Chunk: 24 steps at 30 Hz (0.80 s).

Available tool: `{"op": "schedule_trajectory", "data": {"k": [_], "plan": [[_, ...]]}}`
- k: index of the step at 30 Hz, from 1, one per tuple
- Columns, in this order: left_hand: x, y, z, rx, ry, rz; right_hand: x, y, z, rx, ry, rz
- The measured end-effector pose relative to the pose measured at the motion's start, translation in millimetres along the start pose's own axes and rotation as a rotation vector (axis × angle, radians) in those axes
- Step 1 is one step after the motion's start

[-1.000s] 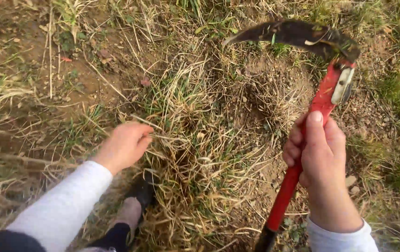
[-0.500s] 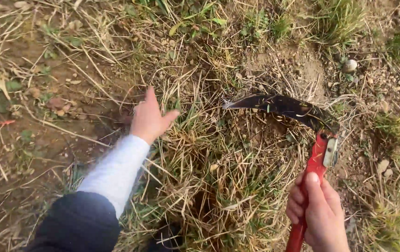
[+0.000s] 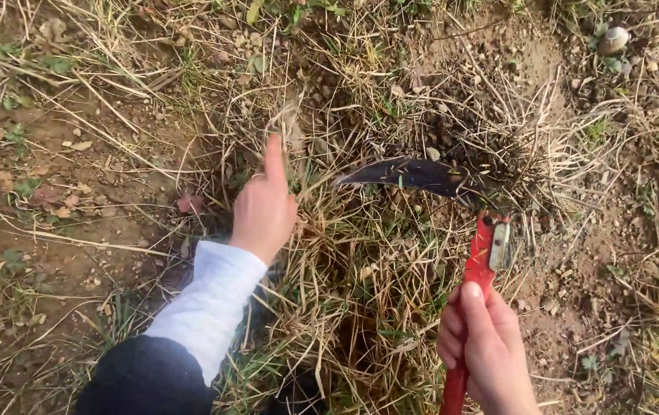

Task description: The person cuts dry grass in a sloped yard using a hand sickle. They gather clumps of grass with one hand, slice through the stems with the sickle held in the other hand, and pull cut grass aside as they work across patches of the slope.

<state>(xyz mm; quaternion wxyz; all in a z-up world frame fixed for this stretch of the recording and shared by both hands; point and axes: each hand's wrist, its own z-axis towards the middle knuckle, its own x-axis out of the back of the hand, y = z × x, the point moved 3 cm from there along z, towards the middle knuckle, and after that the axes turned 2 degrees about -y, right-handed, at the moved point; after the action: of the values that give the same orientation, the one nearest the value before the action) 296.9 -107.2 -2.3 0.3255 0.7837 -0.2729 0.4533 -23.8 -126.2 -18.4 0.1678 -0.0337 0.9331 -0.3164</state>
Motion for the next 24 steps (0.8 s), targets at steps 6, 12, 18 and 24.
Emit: {"op": "schedule_trajectory", "data": {"k": [6, 12, 18, 24], "plan": [[17.9, -26.4, -21.3, 0.065, 0.044, -0.465, -27.9, 18.6, 8.5, -0.076, -0.062, 0.044], [23.5, -32.3, -17.0, -0.085, 0.010, -0.325, -67.7, 17.7, 12.7, -0.210, -0.048, -0.150], [25.8, -30.1, -11.5, -0.116, -0.079, -0.280, -76.8, 15.3, 18.1, -0.281, -0.192, -0.314], [20.0, -13.5, -20.6, -0.036, -0.224, -0.344, -27.4, -18.8, -5.1, -0.281, -0.105, -0.409]]}}
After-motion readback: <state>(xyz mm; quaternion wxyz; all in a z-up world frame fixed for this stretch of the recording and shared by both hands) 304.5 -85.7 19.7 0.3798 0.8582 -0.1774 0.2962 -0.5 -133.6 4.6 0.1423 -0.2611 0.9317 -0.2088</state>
